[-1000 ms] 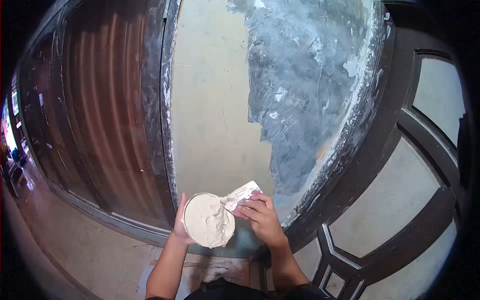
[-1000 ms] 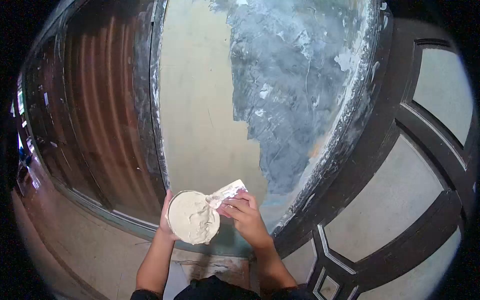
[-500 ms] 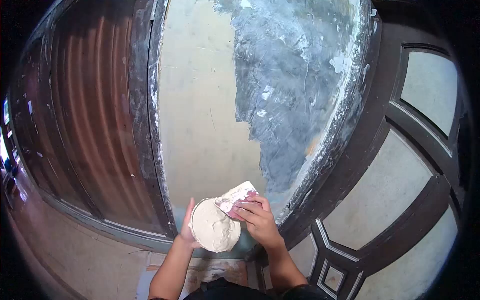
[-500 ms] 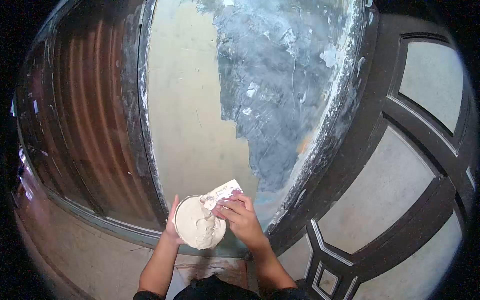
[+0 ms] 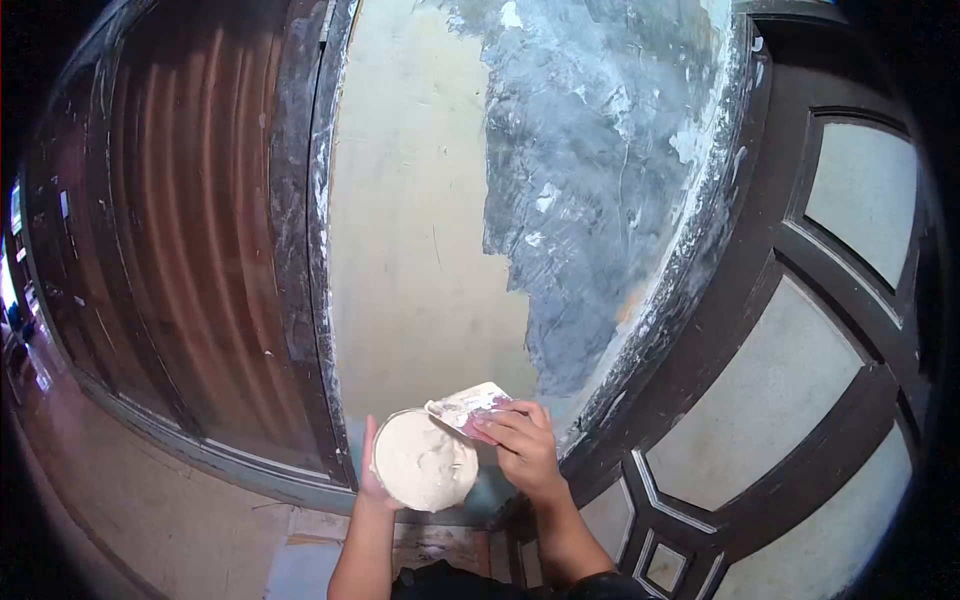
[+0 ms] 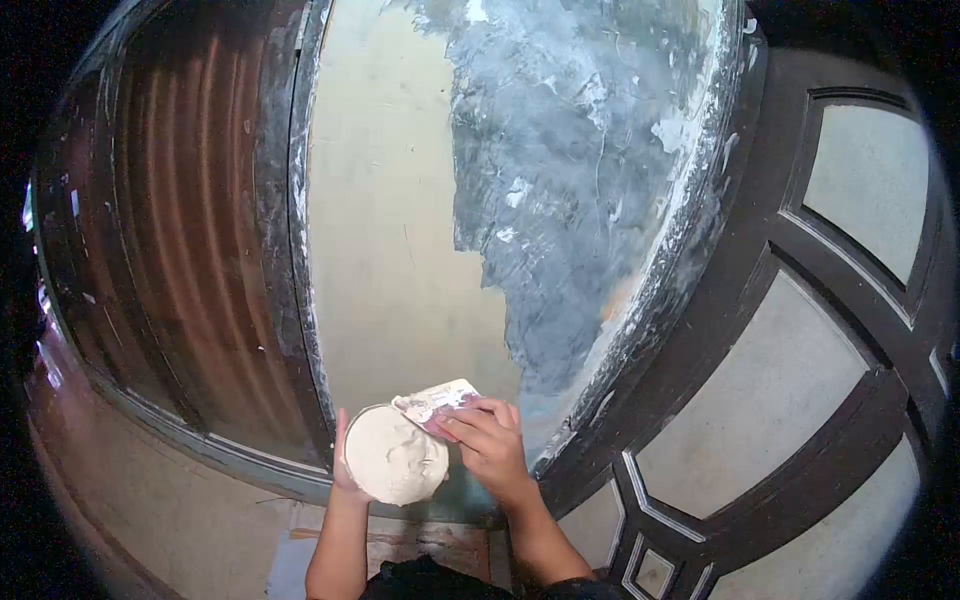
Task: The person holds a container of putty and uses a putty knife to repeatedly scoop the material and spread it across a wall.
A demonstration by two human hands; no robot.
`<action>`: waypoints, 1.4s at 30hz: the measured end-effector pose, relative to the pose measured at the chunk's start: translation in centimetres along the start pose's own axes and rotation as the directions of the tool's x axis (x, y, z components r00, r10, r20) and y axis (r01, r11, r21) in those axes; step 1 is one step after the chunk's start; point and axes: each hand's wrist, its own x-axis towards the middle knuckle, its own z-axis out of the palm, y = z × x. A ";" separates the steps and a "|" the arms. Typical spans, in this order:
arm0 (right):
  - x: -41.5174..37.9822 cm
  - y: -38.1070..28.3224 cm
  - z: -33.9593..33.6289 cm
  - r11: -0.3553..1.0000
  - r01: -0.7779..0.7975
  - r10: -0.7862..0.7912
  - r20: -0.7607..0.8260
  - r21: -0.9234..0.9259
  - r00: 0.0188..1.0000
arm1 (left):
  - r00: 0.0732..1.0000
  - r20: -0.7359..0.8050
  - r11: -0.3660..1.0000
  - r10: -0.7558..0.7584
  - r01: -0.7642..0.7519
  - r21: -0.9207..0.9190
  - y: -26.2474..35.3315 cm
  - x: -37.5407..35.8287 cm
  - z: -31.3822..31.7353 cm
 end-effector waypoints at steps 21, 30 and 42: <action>12.7 8.6 -6.1 0.948 -0.319 0.318 -0.072 -0.001 0.945 | 0.969 -0.227 0.994 0.102 -0.093 0.051 2.1 -3.5 -5.1; 24.0 13.1 -4.8 0.934 0.037 -0.026 0.035 -0.356 0.999 | 0.958 -0.268 0.954 0.099 -0.168 -0.248 2.3 -3.9 -4.5; 25.3 14.7 -3.6 0.826 0.321 -0.285 0.148 -0.463 0.947 | 0.981 -0.142 0.992 0.128 -0.126 0.023 3.1 -4.4 -5.7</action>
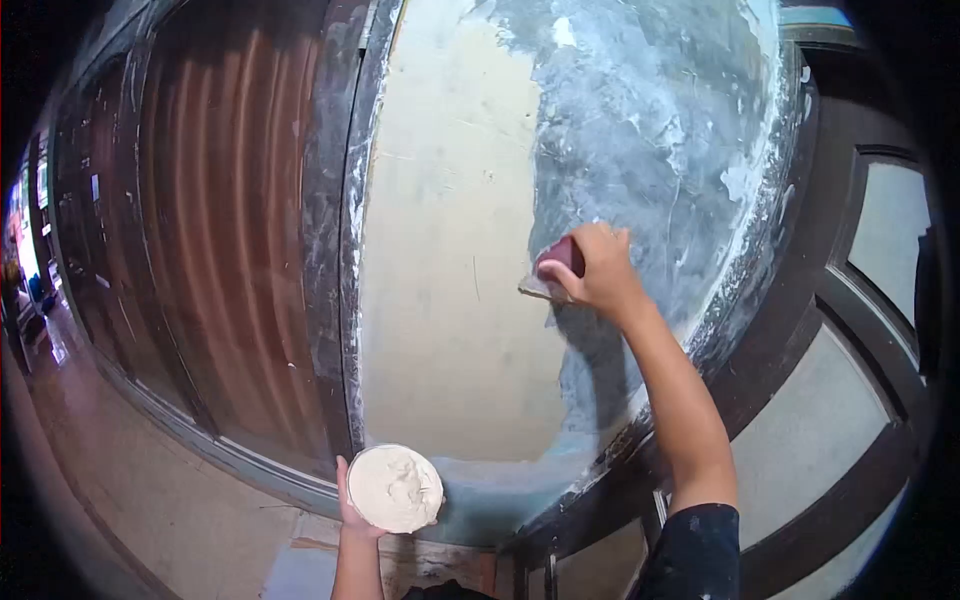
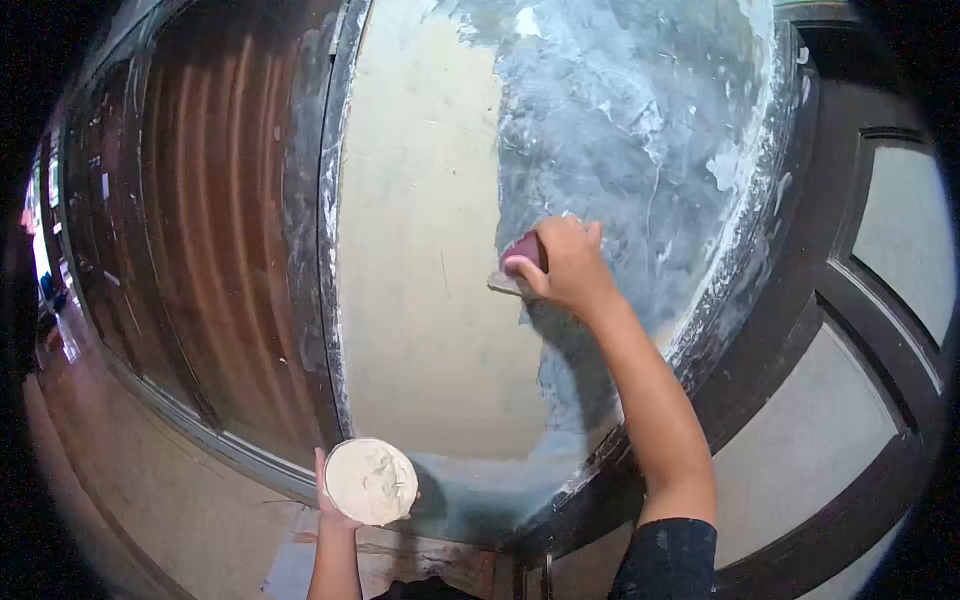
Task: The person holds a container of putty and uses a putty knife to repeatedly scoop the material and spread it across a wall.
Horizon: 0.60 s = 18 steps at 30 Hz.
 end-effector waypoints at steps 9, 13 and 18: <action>0.6 0.0 -0.6 0.999 0.032 -0.033 -0.025 -0.042 0.999 | 0.999 -0.032 1.000 0.030 -0.030 0.004 0.1 0.0 0.1; 3.0 1.3 -0.9 0.997 0.034 -0.046 -0.178 -0.073 0.983 | 0.993 -0.107 0.999 0.050 -0.052 -0.014 0.0 0.6 -2.1; 1.2 -0.1 -0.9 0.994 0.106 -0.106 -0.068 -0.001 0.992 | 1.000 0.005 1.000 -0.005 0.005 -0.021 0.2 0.3 -0.8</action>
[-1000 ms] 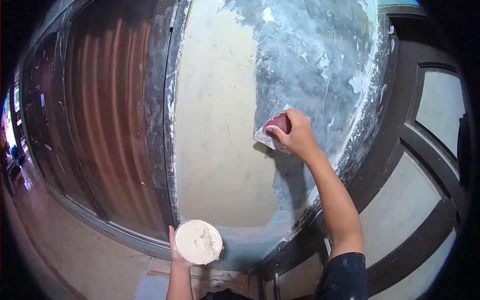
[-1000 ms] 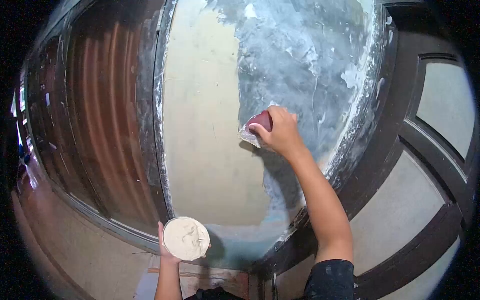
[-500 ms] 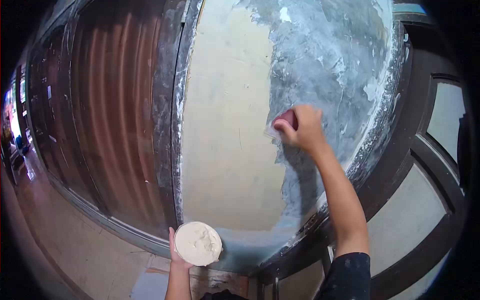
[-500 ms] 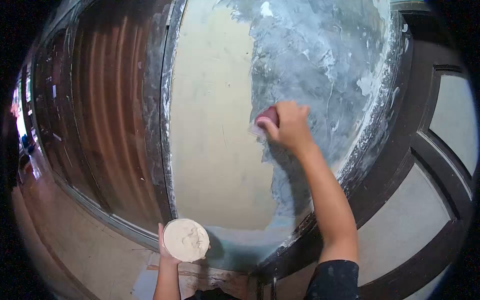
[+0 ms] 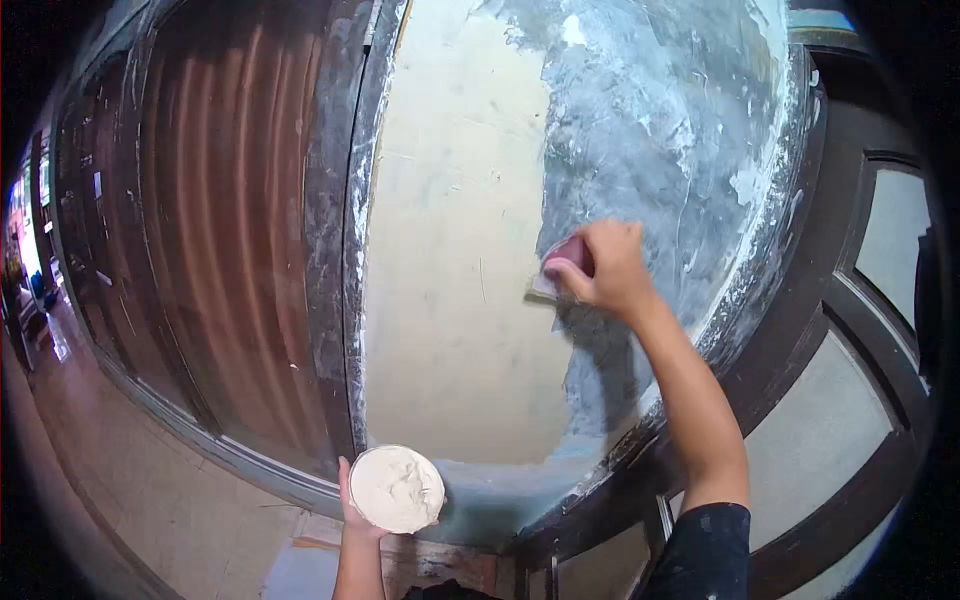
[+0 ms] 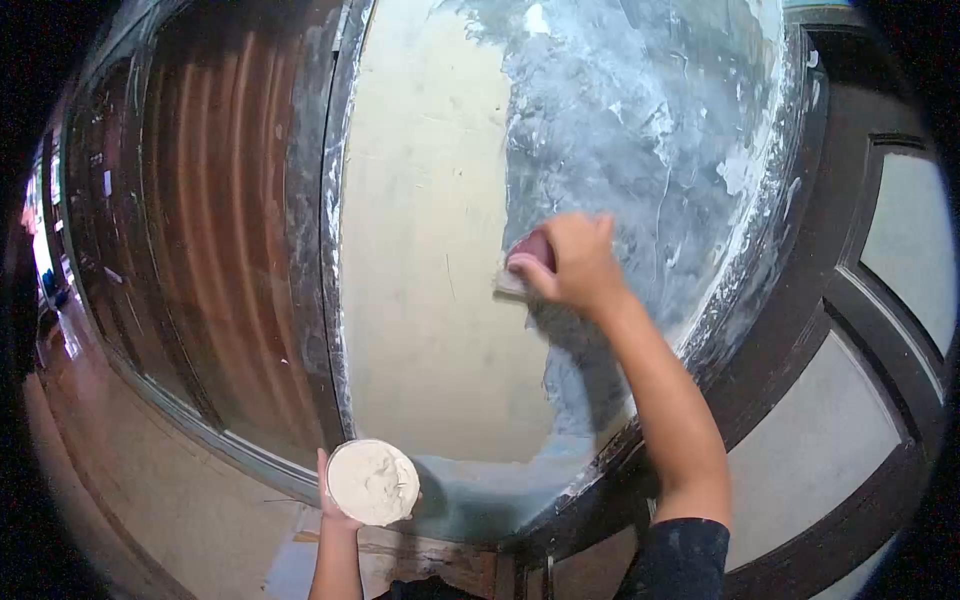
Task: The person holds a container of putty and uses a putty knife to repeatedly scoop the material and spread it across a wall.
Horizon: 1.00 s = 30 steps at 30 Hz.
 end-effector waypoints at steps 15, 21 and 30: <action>1.2 0.5 0.7 0.985 -0.105 0.088 -0.122 -0.138 0.989 | 0.997 0.082 0.994 -0.014 0.022 -0.105 0.2 -0.3 1.8; 3.7 -0.2 -4.5 0.975 -0.217 0.223 -0.208 0.052 0.952 | 0.989 0.147 0.994 -0.022 0.036 -0.098 0.2 0.5 7.4; -2.3 -12.9 -8.8 0.844 0.406 -0.510 0.292 0.350 0.809 | 0.996 0.075 0.999 0.039 -0.036 -0.035 0.9 2.4 13.5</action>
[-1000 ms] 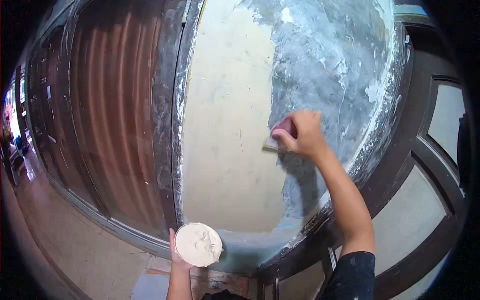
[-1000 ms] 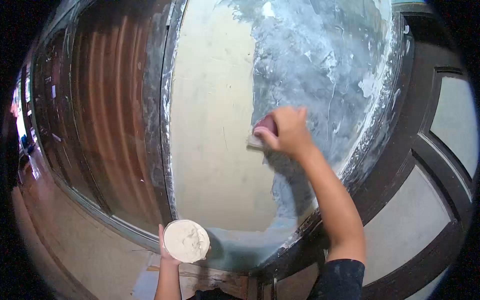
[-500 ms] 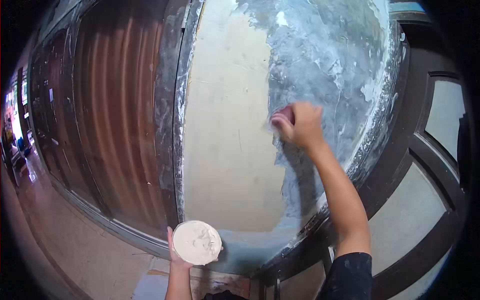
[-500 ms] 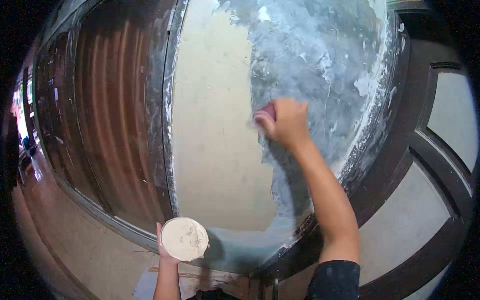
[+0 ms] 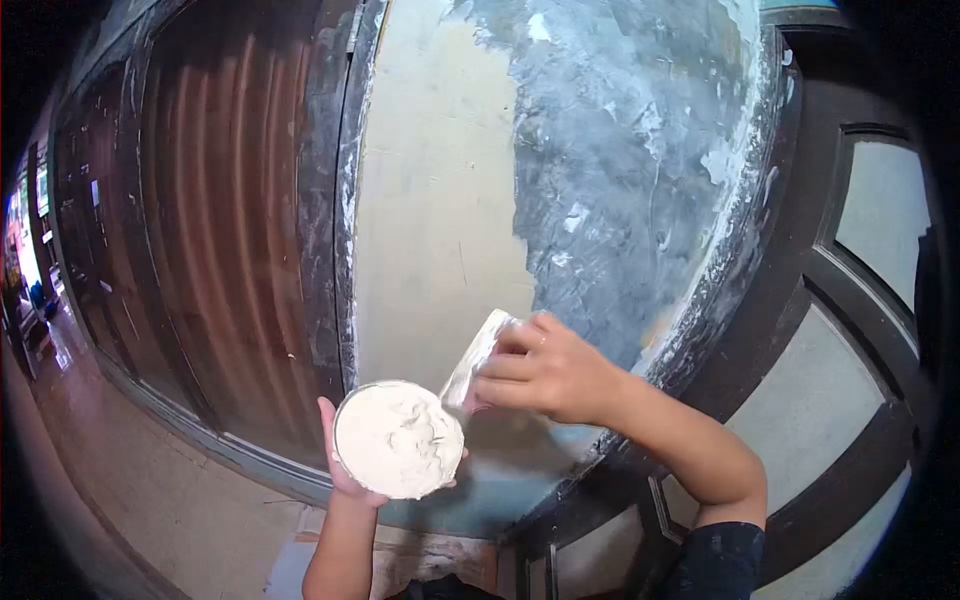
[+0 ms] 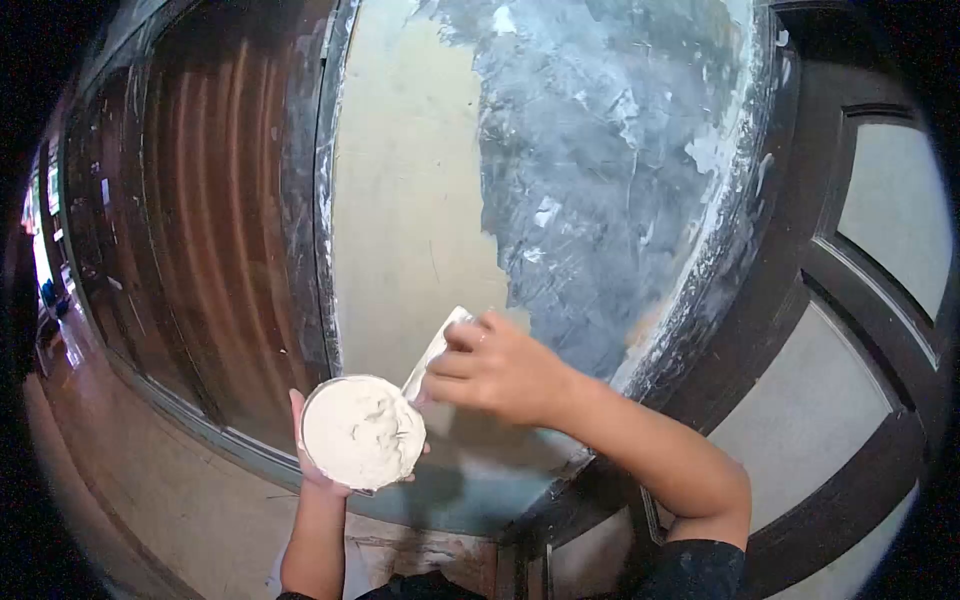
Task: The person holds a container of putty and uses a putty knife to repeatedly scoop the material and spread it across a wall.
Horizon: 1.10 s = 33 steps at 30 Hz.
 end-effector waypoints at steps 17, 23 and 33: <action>-0.8 -3.8 0.3 0.997 0.073 -0.068 -0.188 0.017 0.980 | 0.996 -0.032 0.986 0.077 -0.071 0.153 -1.0 0.0 2.8; -0.8 -3.8 0.2 0.998 0.035 -0.023 -0.202 0.057 0.979 | 0.995 0.094 0.991 0.011 -0.024 0.132 -0.9 0.2 3.1; -1.4 -2.8 0.1 0.993 -0.104 0.115 -0.207 0.063 0.972 | 0.994 0.106 0.999 -0.036 0.033 0.025 -1.2 1.5 2.9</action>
